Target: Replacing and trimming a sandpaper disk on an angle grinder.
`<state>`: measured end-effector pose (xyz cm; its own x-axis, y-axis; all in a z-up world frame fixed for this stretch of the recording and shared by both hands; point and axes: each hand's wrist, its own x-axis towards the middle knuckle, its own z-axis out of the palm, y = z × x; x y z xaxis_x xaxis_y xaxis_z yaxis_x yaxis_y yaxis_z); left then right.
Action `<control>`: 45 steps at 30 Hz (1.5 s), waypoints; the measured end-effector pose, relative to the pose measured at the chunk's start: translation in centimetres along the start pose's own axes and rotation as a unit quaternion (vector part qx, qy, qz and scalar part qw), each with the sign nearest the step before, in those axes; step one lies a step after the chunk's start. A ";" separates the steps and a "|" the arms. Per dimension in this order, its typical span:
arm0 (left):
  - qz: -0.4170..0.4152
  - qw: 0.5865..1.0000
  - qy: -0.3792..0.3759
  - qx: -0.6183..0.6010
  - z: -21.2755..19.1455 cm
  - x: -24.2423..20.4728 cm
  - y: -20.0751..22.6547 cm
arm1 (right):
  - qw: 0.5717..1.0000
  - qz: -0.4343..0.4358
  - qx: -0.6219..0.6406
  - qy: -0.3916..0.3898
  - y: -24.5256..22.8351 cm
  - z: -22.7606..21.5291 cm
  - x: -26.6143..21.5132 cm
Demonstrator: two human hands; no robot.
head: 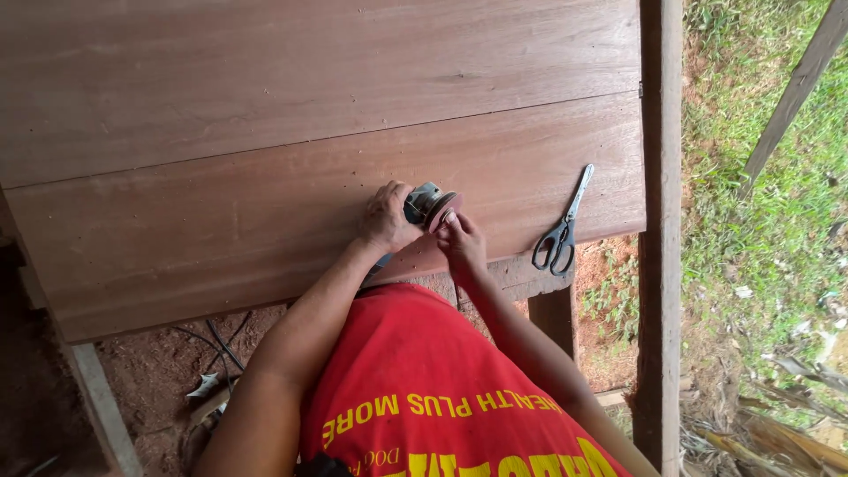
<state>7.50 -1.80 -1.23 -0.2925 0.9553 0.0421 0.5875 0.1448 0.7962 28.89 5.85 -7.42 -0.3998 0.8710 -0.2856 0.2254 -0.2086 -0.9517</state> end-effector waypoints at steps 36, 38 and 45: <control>0.024 0.999 -0.004 -0.048 0.0 0.3 -1.2 | 0.986 0.099 0.123 0.045 -2.1 3.1 -1.2; 0.022 0.999 -0.011 -0.041 0.1 0.4 -1.7 | 0.998 0.022 0.011 0.061 -4.6 1.9 -0.7; -0.044 0.997 -0.055 -0.037 -0.2 0.5 -0.9 | 0.757 -0.360 -0.528 -0.134 -16.7 -1.1 1.0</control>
<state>6.69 -1.47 -1.77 -0.2543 0.9626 -0.0935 0.5047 0.2146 0.8362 25.70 10.72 8.35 -0.8912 0.4385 0.1164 0.3916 0.8730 -0.2905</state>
